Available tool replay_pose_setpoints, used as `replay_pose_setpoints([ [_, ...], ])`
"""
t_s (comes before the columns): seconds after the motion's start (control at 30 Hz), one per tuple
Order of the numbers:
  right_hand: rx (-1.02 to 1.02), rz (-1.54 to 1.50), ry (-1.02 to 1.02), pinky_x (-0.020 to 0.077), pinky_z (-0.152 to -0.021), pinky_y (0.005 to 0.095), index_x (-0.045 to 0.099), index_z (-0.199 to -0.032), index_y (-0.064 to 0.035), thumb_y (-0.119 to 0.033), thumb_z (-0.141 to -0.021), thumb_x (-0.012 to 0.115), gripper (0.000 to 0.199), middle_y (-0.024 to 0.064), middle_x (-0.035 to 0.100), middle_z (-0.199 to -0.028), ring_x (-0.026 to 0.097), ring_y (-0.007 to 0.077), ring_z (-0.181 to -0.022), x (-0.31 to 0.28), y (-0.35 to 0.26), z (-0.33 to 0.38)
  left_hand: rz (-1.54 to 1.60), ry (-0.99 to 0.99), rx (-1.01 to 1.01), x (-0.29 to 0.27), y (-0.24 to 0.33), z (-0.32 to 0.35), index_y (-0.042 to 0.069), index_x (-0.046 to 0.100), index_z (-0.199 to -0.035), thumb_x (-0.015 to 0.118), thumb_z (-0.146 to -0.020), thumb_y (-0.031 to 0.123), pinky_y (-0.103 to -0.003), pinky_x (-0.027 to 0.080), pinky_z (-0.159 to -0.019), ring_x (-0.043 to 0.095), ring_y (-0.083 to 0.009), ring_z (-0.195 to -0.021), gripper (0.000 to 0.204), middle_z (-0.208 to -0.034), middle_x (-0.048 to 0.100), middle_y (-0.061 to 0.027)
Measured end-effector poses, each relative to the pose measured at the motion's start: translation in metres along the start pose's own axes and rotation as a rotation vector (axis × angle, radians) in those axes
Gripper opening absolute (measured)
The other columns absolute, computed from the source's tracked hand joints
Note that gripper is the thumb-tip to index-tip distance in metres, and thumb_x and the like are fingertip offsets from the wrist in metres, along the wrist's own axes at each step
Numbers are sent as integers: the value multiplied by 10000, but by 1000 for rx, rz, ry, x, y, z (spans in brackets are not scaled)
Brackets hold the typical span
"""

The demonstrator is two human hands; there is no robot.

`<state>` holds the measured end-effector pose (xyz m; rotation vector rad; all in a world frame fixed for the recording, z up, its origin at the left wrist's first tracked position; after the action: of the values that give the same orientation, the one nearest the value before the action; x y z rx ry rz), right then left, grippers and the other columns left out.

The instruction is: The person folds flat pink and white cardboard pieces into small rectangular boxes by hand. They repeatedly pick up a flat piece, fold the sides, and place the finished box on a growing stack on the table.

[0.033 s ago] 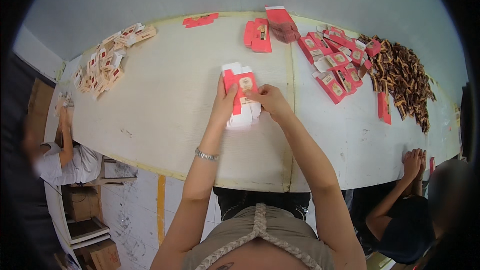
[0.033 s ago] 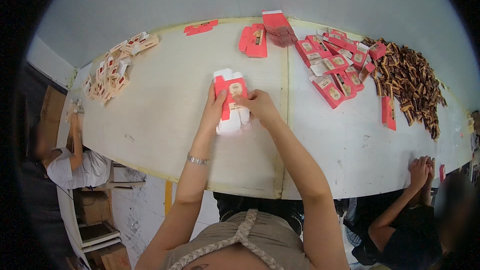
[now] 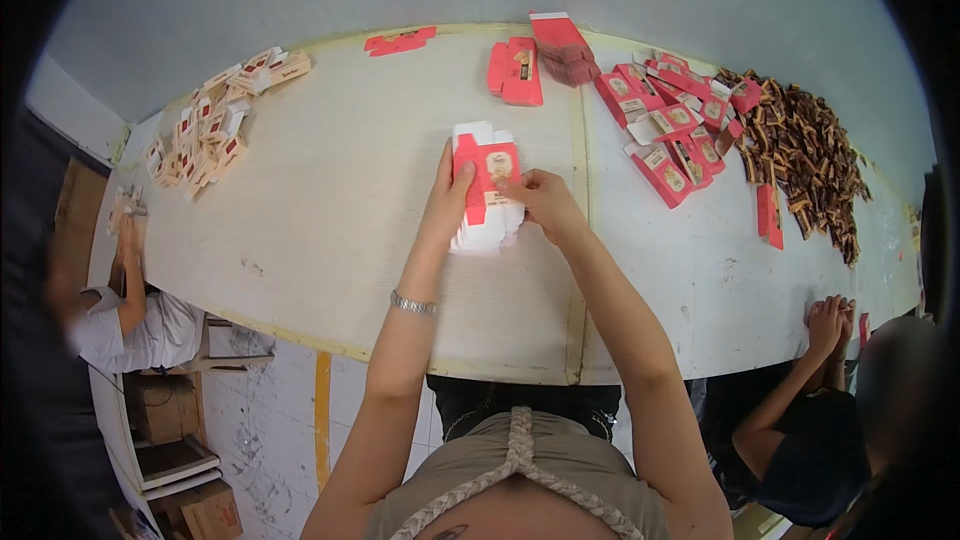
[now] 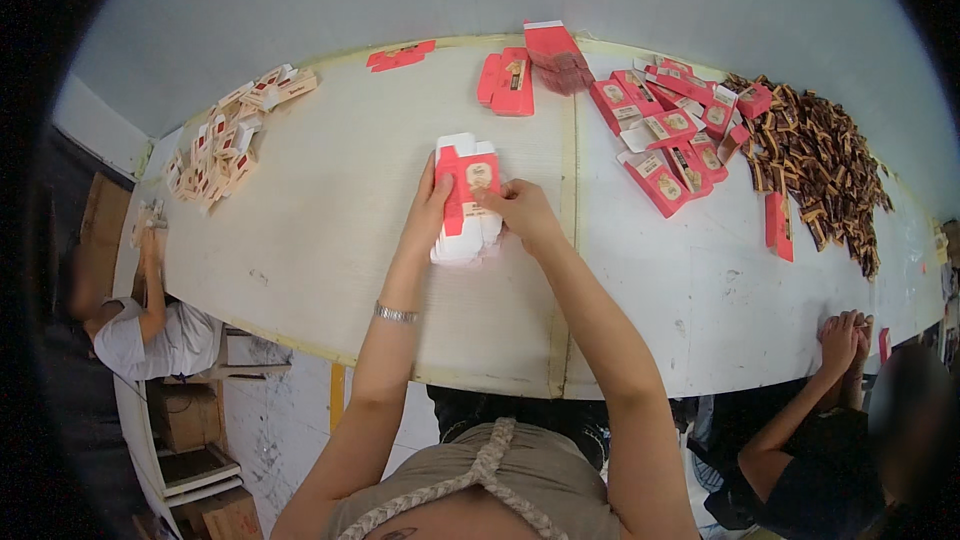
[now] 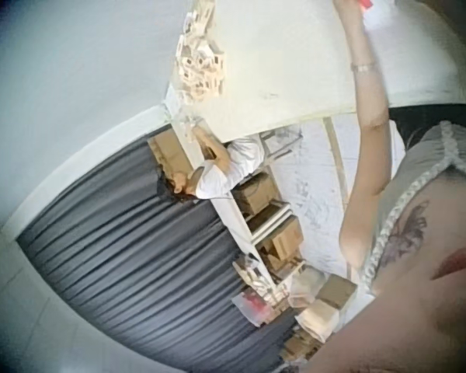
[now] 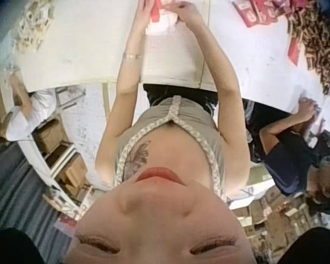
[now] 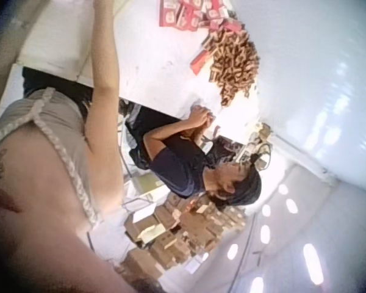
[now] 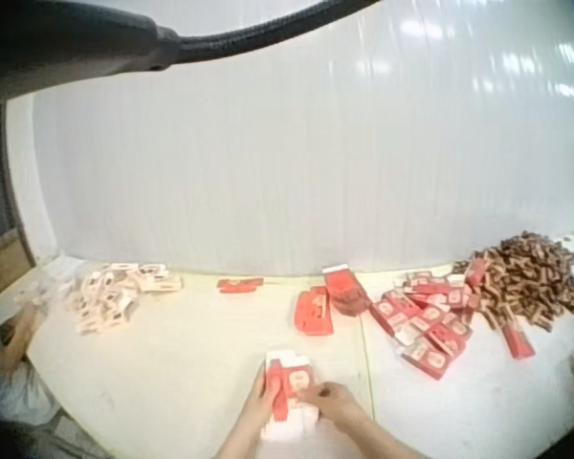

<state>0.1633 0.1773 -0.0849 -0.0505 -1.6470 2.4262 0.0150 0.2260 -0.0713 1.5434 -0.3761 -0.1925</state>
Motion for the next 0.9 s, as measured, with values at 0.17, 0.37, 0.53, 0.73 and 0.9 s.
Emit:
replay_pose_setpoints([
  [0.17, 22, 104, 47, 495, -644, 287, 617, -954, 48, -260, -848, 657, 328, 64, 624, -819, 582, 133, -692, -27, -17, 18, -84, -25, 108, -1, -2, -11, -22, 283, -1383, 437, -961, 276, -338, 284, -1053, 351, -232, -1285, 539, -1405, 352, -159],
  [0.37, -420, 457, 112, 467, -610, 291, 649, -965, -1, -185, -866, 622, 211, 86, 621, -825, 577, 166, -683, -30, -60, 97, -303, 189, 230, 21, 75, 43, -19, 334, -1351, 485, -946, 244, -327, 378, -968, 479, -185, -1125, 506, -1229, 502, -108],
  [0.53, -757, 507, 44, 482, -593, 307, 635, -1023, -19, -85, -860, 594, 180, 131, 611, -917, 606, 244, -690, -13, -68, 156, 398, 50, 123, 60, 89, 69, 2, 383, -1323, 493, -944, 157, -253, 464, -813, 545, -87, -943, 424, -1054, 567, -44],
  [0.73, -691, 431, -111, 511, -659, 276, 428, -1274, 3, -140, -796, 698, 567, 122, 613, -978, 621, 198, -763, -12, -50, 155, 190, 15, 92, 82, 92, 89, 25, 260, -1401, 300, -830, -69, -349, 494, -874, 548, -213, -1067, 580, -1216, 501, -146],
  [0.9, -483, 240, 68, 500, -781, 314, 197, -1369, 18, -185, -780, 728, 818, 177, 569, -1027, 601, 217, -901, -20, -37, 160, 384, -131, 159, 94, 97, 102, 38, 153, -1441, 371, -868, 18, -359, 459, -908, 531, -245, -1100, 613, -1290, 455, -176],
])
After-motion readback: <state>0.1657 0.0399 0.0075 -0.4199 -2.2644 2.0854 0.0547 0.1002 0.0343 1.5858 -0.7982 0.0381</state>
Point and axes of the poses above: each hand's wrist, its own z-axis away from the middle knuckle, its own x-axis out of the palm, y = z × x, the point moved 5 cm from there along -z, towards the middle knuckle
